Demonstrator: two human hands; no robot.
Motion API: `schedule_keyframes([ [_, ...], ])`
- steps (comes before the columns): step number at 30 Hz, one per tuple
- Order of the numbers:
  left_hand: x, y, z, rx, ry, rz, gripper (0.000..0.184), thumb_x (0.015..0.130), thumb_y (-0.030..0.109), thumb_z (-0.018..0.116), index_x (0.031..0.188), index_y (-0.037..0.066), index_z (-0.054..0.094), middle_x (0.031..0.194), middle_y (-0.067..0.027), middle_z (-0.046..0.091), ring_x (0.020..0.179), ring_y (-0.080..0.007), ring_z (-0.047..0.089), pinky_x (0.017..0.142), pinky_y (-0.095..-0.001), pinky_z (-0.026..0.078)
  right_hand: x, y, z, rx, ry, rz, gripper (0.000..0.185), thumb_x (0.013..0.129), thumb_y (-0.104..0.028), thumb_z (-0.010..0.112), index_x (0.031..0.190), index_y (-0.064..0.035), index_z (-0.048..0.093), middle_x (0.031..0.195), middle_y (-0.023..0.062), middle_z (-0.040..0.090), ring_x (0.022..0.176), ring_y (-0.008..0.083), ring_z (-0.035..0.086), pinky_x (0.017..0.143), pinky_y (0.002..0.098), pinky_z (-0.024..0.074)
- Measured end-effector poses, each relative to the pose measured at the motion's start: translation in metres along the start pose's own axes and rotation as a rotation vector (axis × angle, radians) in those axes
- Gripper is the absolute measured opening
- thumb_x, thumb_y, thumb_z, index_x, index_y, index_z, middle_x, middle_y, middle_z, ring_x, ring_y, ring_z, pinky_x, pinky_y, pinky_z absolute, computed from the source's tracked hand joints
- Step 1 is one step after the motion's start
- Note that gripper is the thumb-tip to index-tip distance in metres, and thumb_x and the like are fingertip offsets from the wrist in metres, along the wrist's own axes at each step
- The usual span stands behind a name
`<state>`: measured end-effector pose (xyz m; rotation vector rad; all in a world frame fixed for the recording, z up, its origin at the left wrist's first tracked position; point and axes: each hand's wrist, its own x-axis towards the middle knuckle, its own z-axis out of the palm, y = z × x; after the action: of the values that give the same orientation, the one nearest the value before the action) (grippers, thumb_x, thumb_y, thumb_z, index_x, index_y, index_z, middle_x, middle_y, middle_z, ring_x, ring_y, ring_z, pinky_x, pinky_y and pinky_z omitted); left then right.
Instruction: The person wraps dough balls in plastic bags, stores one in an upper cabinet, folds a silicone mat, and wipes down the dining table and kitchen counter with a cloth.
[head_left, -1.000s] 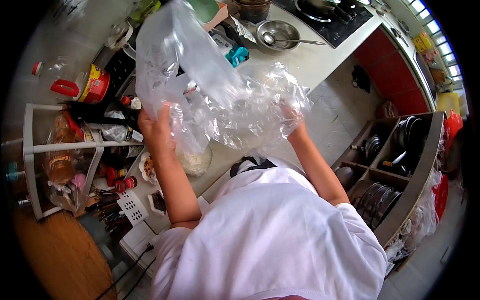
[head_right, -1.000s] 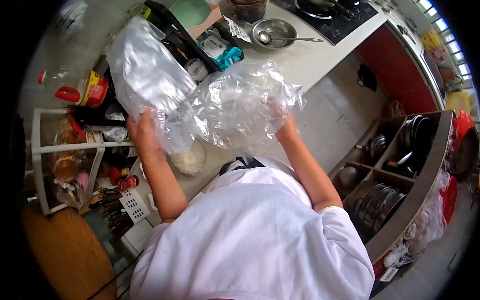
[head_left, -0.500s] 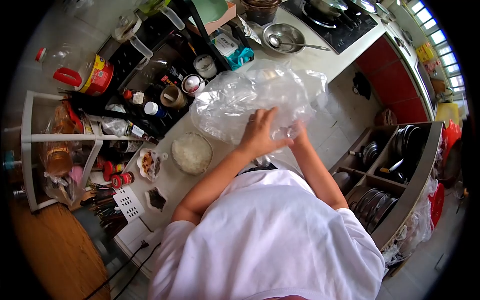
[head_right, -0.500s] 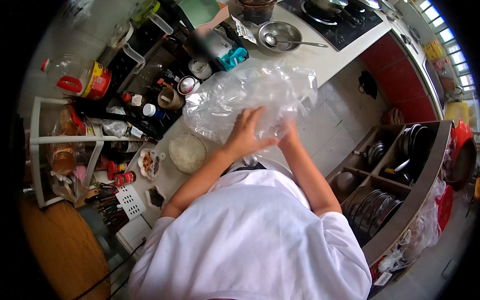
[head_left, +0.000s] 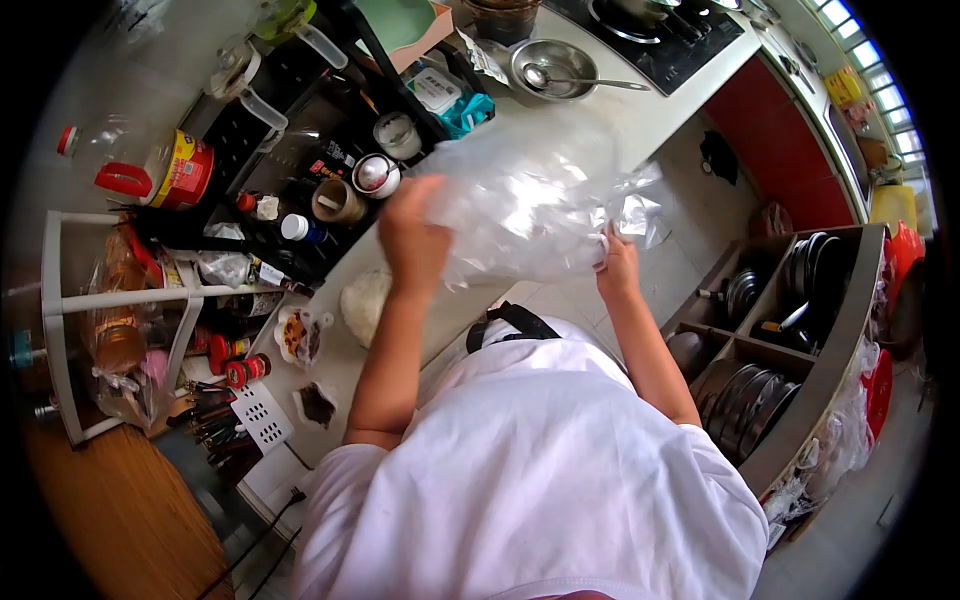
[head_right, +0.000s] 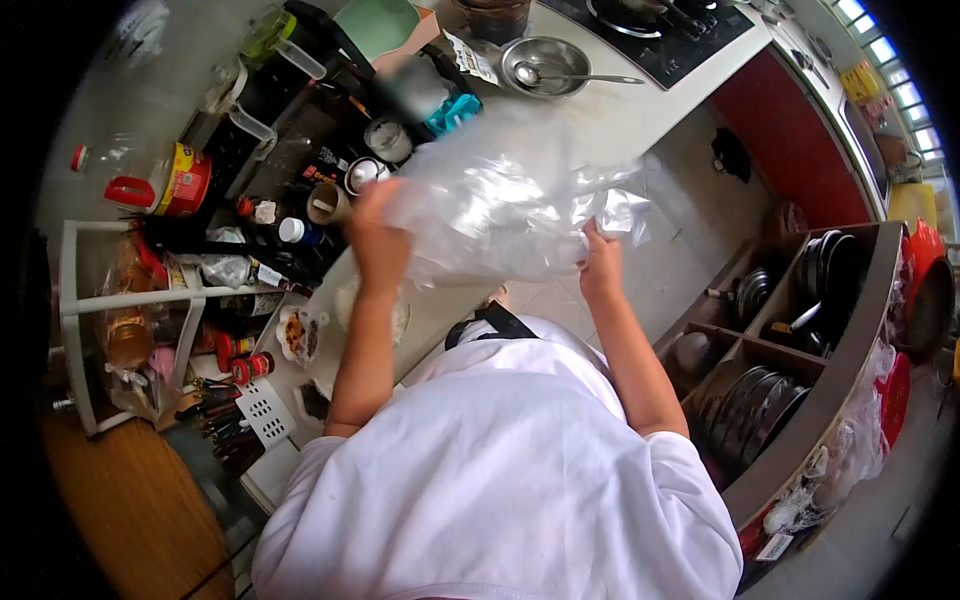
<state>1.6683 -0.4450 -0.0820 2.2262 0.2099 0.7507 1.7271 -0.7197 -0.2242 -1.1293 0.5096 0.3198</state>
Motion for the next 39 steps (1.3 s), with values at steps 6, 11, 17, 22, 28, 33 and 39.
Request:
schedule_keyframes([
  [6, 0.027, -0.011, -0.019, 0.145, 0.228, -0.036, 0.038, 0.057, -0.005, 0.061, 0.095, 0.002, 0.06, 0.09, -0.0119, 0.064, 0.082, -0.0321, 0.062, 0.074, -0.0357, 0.048, -0.003, -0.015, -0.024, 0.136, -0.034, -0.129, 0.022, 0.086, -0.009, 0.055, 0.106, 0.0001, 0.056, 0.099, 0.0058, 0.06, 0.09, 0.0163, 0.059, 0.076, 0.0316, 0.0489],
  [11, 0.025, -0.018, 0.033, 0.502, -0.014, -0.26, 0.052, 0.062, 0.033, 0.079, 0.099, 0.005, 0.056, 0.091, -0.0157, 0.064, 0.084, -0.0372, 0.061, 0.072, -0.0425, 0.049, 0.005, -0.028, -0.059, 0.116, -0.133, -0.138, 0.031, 0.083, -0.006, 0.046, 0.112, 0.0025, 0.053, 0.103, 0.0109, 0.061, 0.093, 0.0225, 0.063, 0.083, 0.0359, 0.0517],
  [17, 0.01, -0.063, 0.071, 0.325, -0.174, -0.31, 0.09, 0.06, 0.076, 0.06, 0.111, 0.003, 0.054, 0.099, -0.0184, 0.064, 0.089, -0.0375, 0.062, 0.074, -0.0436, 0.049, 0.016, -0.026, -0.093, 0.078, -0.08, -0.144, 0.028, 0.082, -0.006, 0.046, 0.105, 0.0049, 0.057, 0.096, 0.0117, 0.063, 0.084, 0.0217, 0.065, 0.075, 0.0346, 0.0546],
  [22, 0.022, -0.079, 0.053, -0.304, -0.19, -0.328, 0.085, 0.061, 0.068, 0.068, 0.115, 0.004, 0.053, 0.106, -0.0176, 0.063, 0.097, -0.036, 0.059, 0.079, -0.0408, 0.048, 0.004, -0.033, -0.079, 0.087, -0.033, -0.091, 0.028, 0.081, -0.006, 0.047, 0.104, 0.0053, 0.057, 0.095, 0.0122, 0.063, 0.081, 0.0208, 0.065, 0.072, 0.0334, 0.0545],
  [28, 0.014, -0.056, 0.051, 0.495, -0.277, -0.192, 0.054, 0.064, 0.026, 0.079, 0.107, 0.008, 0.054, 0.101, -0.0122, 0.063, 0.096, -0.0315, 0.059, 0.078, -0.04, 0.048, 0.003, -0.058, -0.083, -0.026, -0.084, -0.126, 0.025, 0.082, -0.01, 0.05, 0.103, 0.0017, 0.057, 0.094, 0.0099, 0.062, 0.08, 0.0177, 0.062, 0.07, 0.0308, 0.0519],
  [33, -0.006, -0.067, 0.066, 0.606, -0.34, -0.22, 0.043, 0.068, 0.021, 0.075, 0.106, 0.012, 0.055, 0.102, -0.0089, 0.063, 0.098, -0.0297, 0.058, 0.078, -0.0402, 0.049, 0.02, -0.096, -0.139, 0.104, -0.089, -0.228, 0.027, 0.084, -0.022, 0.055, 0.1, -0.0012, 0.06, 0.089, 0.0077, 0.063, 0.077, 0.0188, 0.062, 0.069, 0.0315, 0.0513],
  [39, -0.007, -0.067, 0.051, 0.507, -0.21, -0.328, 0.035, 0.071, 0.021, 0.07, 0.103, 0.01, 0.058, 0.099, -0.01, 0.064, 0.092, -0.0318, 0.06, 0.076, -0.0422, 0.048, 0.002, -0.127, -0.154, 0.237, -0.134, -0.297, 0.035, 0.082, -0.026, 0.057, 0.105, 0.0003, 0.061, 0.091, 0.0101, 0.065, 0.081, 0.0216, 0.063, 0.072, 0.0336, 0.0523],
])
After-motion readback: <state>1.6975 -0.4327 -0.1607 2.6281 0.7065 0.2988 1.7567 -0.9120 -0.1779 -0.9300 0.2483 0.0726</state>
